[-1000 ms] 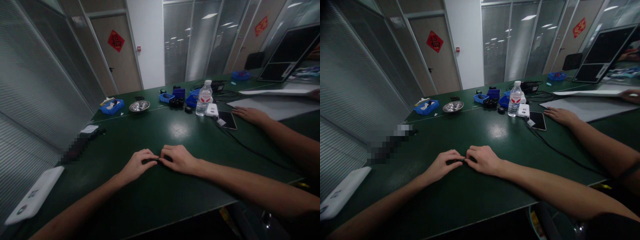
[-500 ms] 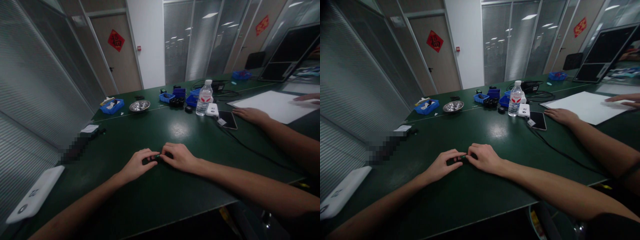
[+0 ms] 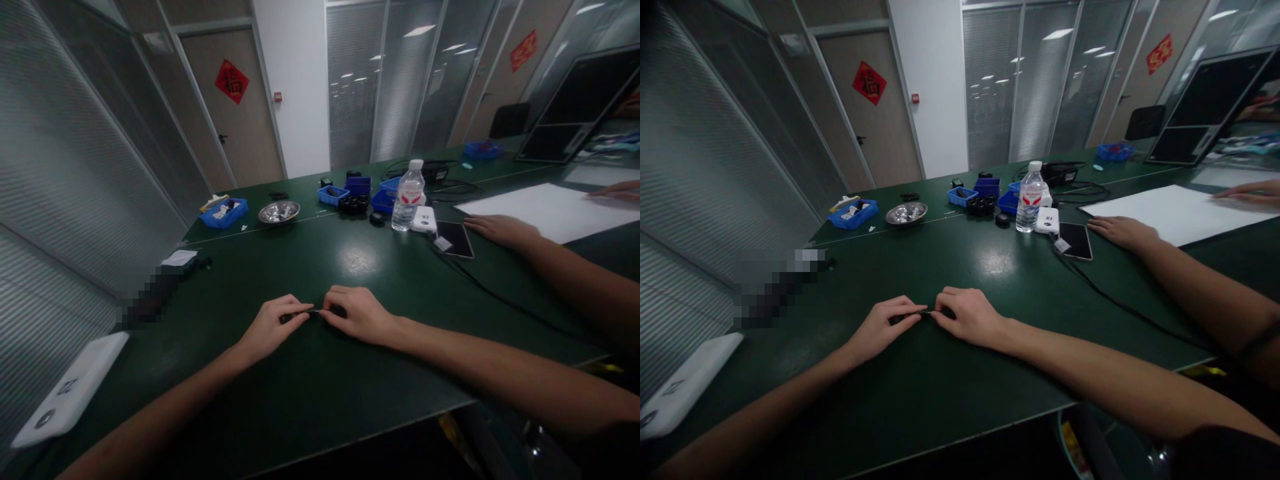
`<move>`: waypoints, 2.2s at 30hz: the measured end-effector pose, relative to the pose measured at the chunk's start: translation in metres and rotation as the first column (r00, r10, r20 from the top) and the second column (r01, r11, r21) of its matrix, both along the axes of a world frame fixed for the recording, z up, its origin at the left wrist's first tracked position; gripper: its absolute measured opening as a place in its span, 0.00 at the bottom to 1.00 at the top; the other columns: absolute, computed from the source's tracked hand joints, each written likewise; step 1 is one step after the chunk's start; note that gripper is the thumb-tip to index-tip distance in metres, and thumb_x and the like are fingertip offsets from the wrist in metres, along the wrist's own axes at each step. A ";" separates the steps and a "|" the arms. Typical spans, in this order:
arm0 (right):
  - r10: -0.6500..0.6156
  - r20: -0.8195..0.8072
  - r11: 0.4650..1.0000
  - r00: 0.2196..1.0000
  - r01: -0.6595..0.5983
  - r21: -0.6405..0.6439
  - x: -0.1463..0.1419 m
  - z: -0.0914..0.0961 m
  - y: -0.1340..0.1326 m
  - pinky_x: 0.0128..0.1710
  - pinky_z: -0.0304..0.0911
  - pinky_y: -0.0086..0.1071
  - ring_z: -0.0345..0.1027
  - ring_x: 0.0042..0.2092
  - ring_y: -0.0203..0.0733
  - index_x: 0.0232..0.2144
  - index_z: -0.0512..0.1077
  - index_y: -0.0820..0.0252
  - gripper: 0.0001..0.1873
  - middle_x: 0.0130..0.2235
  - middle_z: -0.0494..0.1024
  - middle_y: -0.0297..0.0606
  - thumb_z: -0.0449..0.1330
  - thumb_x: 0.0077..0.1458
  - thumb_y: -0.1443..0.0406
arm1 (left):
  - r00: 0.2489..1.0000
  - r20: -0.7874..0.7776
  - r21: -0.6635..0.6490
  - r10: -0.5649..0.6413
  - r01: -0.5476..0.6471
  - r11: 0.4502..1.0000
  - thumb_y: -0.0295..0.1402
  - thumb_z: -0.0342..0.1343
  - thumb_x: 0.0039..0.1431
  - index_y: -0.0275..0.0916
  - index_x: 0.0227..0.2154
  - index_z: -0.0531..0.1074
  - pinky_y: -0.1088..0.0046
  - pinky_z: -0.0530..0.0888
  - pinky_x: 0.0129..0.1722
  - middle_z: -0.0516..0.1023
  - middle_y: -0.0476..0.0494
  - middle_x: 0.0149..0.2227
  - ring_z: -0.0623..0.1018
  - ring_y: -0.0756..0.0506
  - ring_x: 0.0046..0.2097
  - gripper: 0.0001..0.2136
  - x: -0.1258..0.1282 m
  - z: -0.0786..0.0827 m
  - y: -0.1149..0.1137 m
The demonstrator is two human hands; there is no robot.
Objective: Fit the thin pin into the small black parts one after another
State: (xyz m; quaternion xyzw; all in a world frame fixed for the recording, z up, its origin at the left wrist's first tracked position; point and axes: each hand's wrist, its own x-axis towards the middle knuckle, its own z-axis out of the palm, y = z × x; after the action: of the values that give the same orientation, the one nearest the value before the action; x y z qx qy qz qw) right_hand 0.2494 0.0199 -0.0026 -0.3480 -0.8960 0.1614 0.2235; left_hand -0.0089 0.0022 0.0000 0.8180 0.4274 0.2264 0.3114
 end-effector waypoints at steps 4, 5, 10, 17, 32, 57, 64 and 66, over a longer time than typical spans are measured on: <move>0.005 -0.023 1.000 1.000 -0.005 -0.020 0.002 0.002 0.000 0.34 0.59 0.29 0.68 0.34 0.36 0.39 0.75 0.59 0.08 0.39 0.76 0.36 0.59 0.67 0.61 | 0.998 -0.027 0.069 0.056 -0.054 0.996 0.41 0.52 0.71 0.47 0.55 0.78 0.69 0.74 0.45 0.78 0.44 0.49 0.77 0.44 0.47 0.15 -0.019 -0.003 0.016; 0.007 -0.029 1.000 1.000 -0.008 -0.023 0.003 0.002 -0.001 0.34 0.60 0.29 0.68 0.34 0.36 0.39 0.75 0.59 0.08 0.38 0.76 0.36 0.59 0.67 0.61 | 0.996 -0.038 0.090 0.085 -0.082 0.993 0.41 0.52 0.71 0.47 0.55 0.78 0.68 0.74 0.45 0.78 0.44 0.49 0.78 0.44 0.48 0.16 -0.028 -0.004 0.024; 0.020 -0.039 0.999 0.999 -0.022 -0.036 0.004 0.004 0.000 0.33 0.59 0.29 0.68 0.34 0.35 0.39 0.75 0.60 0.09 0.40 0.76 0.36 0.59 0.67 0.60 | 0.925 -0.105 0.279 0.364 -0.324 0.904 0.45 0.51 0.69 0.44 0.52 0.80 0.65 0.74 0.48 0.80 0.43 0.50 0.79 0.41 0.47 0.18 -0.099 -0.017 0.072; 0.027 -0.030 0.999 0.999 -0.028 -0.043 0.005 0.003 0.000 0.33 0.59 0.29 0.68 0.35 0.35 0.40 0.75 0.60 0.10 0.40 0.76 0.36 0.58 0.68 0.59 | 0.525 -0.399 0.579 0.752 -0.491 0.651 0.41 0.45 0.69 0.36 0.55 0.79 0.62 0.72 0.50 0.79 0.34 0.53 0.78 0.34 0.52 0.23 -0.216 -0.025 0.098; 0.031 -0.033 0.999 0.999 -0.032 -0.025 0.005 0.001 0.000 0.32 0.58 0.29 0.66 0.34 0.34 0.39 0.75 0.60 0.09 0.39 0.76 0.36 0.59 0.67 0.60 | 0.352 -0.433 0.650 0.830 -0.516 0.558 0.43 0.42 0.70 0.34 0.52 0.80 0.62 0.72 0.43 0.82 0.30 0.47 0.80 0.33 0.44 0.25 -0.232 -0.028 0.096; 0.034 -0.021 0.999 0.999 -0.035 -0.027 0.005 -0.002 0.003 0.34 0.60 0.30 0.68 0.35 0.36 0.39 0.75 0.59 0.09 0.40 0.76 0.36 0.59 0.67 0.60 | 0.366 -0.026 0.411 0.930 -0.844 0.344 0.40 0.58 0.63 0.33 0.51 0.79 0.73 0.71 0.43 0.84 0.45 0.42 0.80 0.45 0.41 0.19 -0.251 -0.029 0.100; 0.035 -0.025 0.999 0.999 -0.036 -0.024 0.005 -0.001 0.002 0.33 0.59 0.30 0.68 0.34 0.35 0.39 0.75 0.60 0.09 0.39 0.76 0.36 0.59 0.67 0.60 | 0.385 -0.092 0.387 0.918 -0.836 0.390 0.40 0.61 0.60 0.34 0.47 0.82 0.73 0.70 0.40 0.83 0.48 0.38 0.77 0.44 0.39 0.17 -0.243 -0.025 0.099; 0.035 -0.029 0.999 0.999 -0.035 -0.025 0.005 0.000 0.002 0.33 0.59 0.30 0.67 0.34 0.35 0.39 0.75 0.60 0.09 0.39 0.76 0.36 0.59 0.67 0.61 | 0.380 -0.103 0.379 0.919 -0.840 0.389 0.40 0.61 0.60 0.34 0.46 0.82 0.73 0.69 0.41 0.83 0.48 0.37 0.77 0.44 0.39 0.17 -0.243 -0.023 0.098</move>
State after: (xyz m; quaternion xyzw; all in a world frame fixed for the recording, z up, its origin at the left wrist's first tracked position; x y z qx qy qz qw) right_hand 0.2544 0.0215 -0.0025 -0.3328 -0.8965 0.1818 0.2289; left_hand -0.2514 0.1001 -0.0229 0.5167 0.8058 0.2869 -0.0389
